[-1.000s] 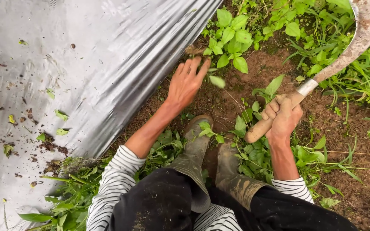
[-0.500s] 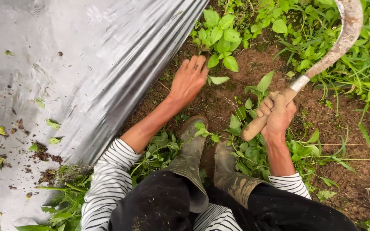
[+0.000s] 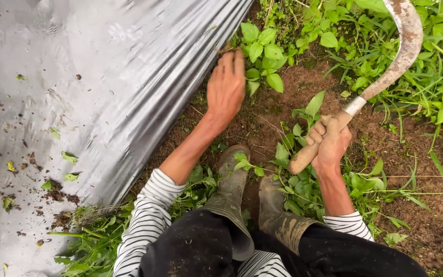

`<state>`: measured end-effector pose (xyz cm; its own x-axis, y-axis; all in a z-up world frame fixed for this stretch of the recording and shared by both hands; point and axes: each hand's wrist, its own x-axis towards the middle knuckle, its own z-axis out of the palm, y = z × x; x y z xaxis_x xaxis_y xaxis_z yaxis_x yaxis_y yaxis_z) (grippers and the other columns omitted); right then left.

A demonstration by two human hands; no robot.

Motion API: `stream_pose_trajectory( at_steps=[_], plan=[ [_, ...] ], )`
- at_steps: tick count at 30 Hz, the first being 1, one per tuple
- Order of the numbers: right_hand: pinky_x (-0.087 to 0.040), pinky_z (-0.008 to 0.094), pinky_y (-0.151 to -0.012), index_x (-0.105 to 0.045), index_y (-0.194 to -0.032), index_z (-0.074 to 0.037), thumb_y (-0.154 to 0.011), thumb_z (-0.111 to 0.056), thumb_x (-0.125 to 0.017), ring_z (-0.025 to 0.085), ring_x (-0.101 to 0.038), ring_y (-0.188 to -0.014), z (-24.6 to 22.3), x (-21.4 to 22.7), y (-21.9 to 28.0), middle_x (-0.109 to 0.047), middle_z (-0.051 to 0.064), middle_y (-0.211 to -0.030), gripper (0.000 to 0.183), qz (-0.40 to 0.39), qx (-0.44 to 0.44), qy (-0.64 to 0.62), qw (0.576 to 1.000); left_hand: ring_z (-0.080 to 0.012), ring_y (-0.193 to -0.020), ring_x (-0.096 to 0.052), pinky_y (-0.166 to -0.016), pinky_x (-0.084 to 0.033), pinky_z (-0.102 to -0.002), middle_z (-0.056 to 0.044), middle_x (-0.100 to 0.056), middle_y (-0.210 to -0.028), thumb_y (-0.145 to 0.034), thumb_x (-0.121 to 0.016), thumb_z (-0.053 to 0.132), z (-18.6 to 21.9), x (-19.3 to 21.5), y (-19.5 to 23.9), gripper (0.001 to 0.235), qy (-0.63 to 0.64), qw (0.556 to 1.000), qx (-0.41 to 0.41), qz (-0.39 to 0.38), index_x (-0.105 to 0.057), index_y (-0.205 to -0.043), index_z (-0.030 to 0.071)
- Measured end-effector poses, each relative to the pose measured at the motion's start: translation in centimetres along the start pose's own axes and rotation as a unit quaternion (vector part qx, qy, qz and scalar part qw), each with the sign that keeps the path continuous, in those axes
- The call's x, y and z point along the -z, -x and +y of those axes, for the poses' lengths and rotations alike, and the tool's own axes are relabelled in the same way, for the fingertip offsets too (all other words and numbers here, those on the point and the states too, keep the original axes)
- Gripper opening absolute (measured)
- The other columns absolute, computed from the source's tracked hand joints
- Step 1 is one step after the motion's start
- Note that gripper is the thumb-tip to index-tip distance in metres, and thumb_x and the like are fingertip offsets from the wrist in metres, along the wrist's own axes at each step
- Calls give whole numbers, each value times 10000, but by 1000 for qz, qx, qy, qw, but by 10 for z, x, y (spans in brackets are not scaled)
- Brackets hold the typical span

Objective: The person uses a sickle to cut weeds and grass growing along the edge of a plastic-covered garden bed. They repeatedly swing the tool to sever the plants at the base and use their left hand to gather the cut vegetation into a pile.

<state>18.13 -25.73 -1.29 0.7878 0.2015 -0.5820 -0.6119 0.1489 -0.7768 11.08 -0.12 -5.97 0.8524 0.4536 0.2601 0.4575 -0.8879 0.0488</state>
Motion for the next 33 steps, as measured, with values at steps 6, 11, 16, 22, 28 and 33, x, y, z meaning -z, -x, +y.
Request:
stream_pose_trajectory(
  at_steps=[6, 11, 16, 22, 28, 33],
  plan=[
    [-407, 230, -395, -521, -853, -142, -987, -95, -532, 19, -365, -444, 8, 8, -3, -373, -70, -620, 143, -56, 52, 56, 996, -226, -975, -670, -799, -560, -300, -86, -645, -1026, -905, -722, 33, -13, -52, 10, 269, 31, 984, -162, 70, -691, -1169, 76],
    [-399, 248, -391, -517, -850, -142, -969, -94, -533, 25, -363, -440, 9, 16, -9, -359, -58, -613, 129, -26, 36, 28, 999, -230, -1034, -706, -919, -618, -347, -83, -679, -1038, -894, -690, -74, 1, -52, 54, 250, 149, 953, -241, -107, -697, -1077, 95],
    [-397, 251, -403, -518, -849, -135, -971, -92, -537, 34, -376, -446, 10, 18, -11, -359, -54, -618, 131, -24, 40, 28, 999, -275, -1078, -687, -925, -619, -394, -129, -618, -1120, -914, -680, -94, 10, -41, 32, 385, 140, 978, -146, -56, -610, -1265, 49],
    [-390, 241, -383, -529, -838, -134, -956, -88, -553, 29, -353, -431, 12, 8, -2, -352, -56, -609, 129, -32, 18, 18, 999, -284, -1154, -636, -964, -551, -399, -126, -640, -1130, -917, -722, -36, 26, -59, -9, 357, 22, 976, -204, -68, -633, -1248, 65],
    [-383, 245, -374, -516, -825, -131, -946, -72, -553, 34, -356, -424, 15, 10, 3, -361, -49, -605, 139, -30, 9, 14, 999, -314, -1145, -633, -965, -565, -415, -125, -715, -1005, -848, -745, -40, 11, -88, 15, 361, 167, 960, -206, -86, -695, -1191, 61],
    [-399, 248, -384, -536, -848, -117, -943, -81, -569, 41, -382, -434, 9, 14, 0, -373, -45, -614, 107, -21, 5, 12, 1000, -277, -1023, -612, -886, -583, -367, -122, -710, -915, -855, -654, -112, -8, -40, 11, 352, 288, 931, -193, -111, -724, -1171, 26]
  ],
)
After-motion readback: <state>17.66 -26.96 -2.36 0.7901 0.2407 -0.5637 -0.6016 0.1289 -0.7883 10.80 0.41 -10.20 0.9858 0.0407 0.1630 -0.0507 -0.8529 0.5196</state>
